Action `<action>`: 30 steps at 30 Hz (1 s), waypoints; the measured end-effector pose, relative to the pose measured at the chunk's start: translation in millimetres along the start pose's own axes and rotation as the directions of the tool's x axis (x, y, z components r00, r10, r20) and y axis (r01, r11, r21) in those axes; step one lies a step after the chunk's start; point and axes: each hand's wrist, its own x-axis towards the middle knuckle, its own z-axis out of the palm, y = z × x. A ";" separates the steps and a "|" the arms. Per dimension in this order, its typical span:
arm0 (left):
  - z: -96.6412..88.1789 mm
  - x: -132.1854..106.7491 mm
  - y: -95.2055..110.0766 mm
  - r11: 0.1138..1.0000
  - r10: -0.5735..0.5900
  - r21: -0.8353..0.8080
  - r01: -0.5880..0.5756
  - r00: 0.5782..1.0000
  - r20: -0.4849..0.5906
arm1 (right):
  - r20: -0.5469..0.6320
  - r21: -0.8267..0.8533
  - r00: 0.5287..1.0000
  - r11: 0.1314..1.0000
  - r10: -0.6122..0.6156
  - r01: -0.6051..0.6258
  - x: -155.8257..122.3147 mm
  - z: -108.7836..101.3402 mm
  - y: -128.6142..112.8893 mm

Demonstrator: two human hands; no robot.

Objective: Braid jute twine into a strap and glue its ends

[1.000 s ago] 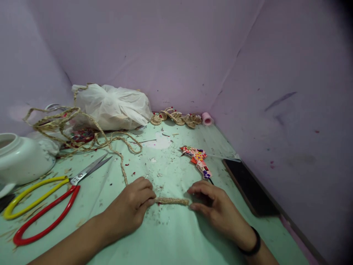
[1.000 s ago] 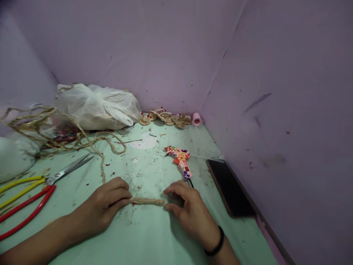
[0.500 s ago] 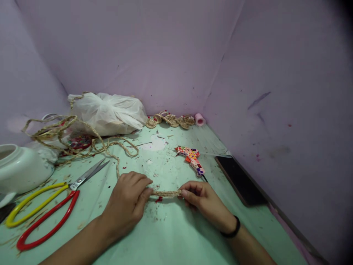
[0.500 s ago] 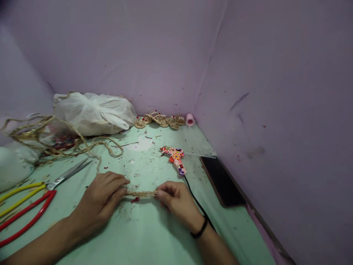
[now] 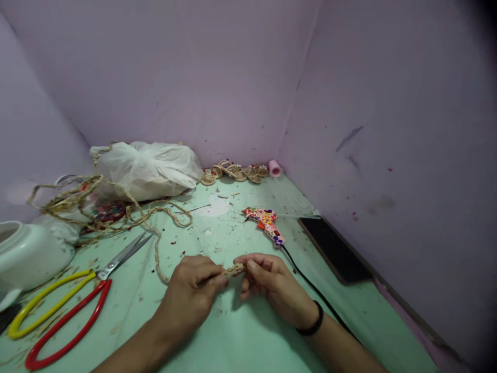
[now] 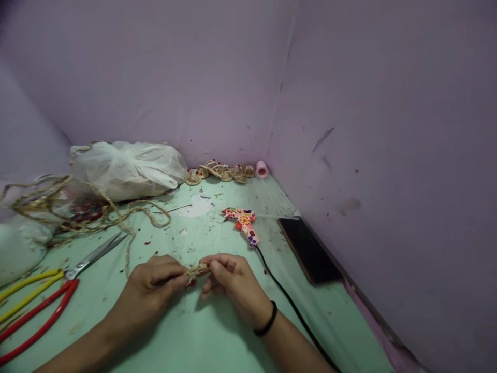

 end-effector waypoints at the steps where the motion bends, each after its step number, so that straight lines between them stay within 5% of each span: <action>1: -0.6 0.7 0.7 0.999 -0.047 -0.016 0.047 0.999 -0.015 | -0.029 0.021 1.000 1.000 -0.002 0.003 1.3 2.8 -0.3; 8: -6.2 8.7 9.7 0.975 -0.216 -0.089 0.205 0.966 -0.140 | -0.241 -0.065 0.966 0.995 -0.093 0.079 25.9 34.3 -10.8; 13: -14.9 12.8 6.9 0.904 -0.367 -0.323 0.281 0.897 -0.246 | -0.239 -0.035 0.961 0.990 -0.142 0.137 43.5 53.6 -15.8; 21: -7.8 -3.5 -2.1 0.753 -0.488 -0.533 0.386 0.871 -0.059 | -0.193 0.040 0.971 0.988 -0.140 0.151 40.4 57.3 4.7; 24: -5.8 -0.3 2.4 0.653 -0.549 -0.598 0.464 0.835 0.048 | -0.092 0.113 0.995 0.993 -0.033 0.044 35.5 60.7 6.9; 27: -30.3 7.3 5.3 0.776 -0.511 -0.426 0.466 0.859 0.009 | -0.069 0.149 0.997 0.988 -0.023 0.033 33.6 58.9 1.6; 30: -80.1 -1.9 -3.0 0.913 -0.403 -0.042 0.405 0.885 -0.232 | -0.207 0.298 0.973 0.941 -0.099 0.158 39.7 45.8 -10.3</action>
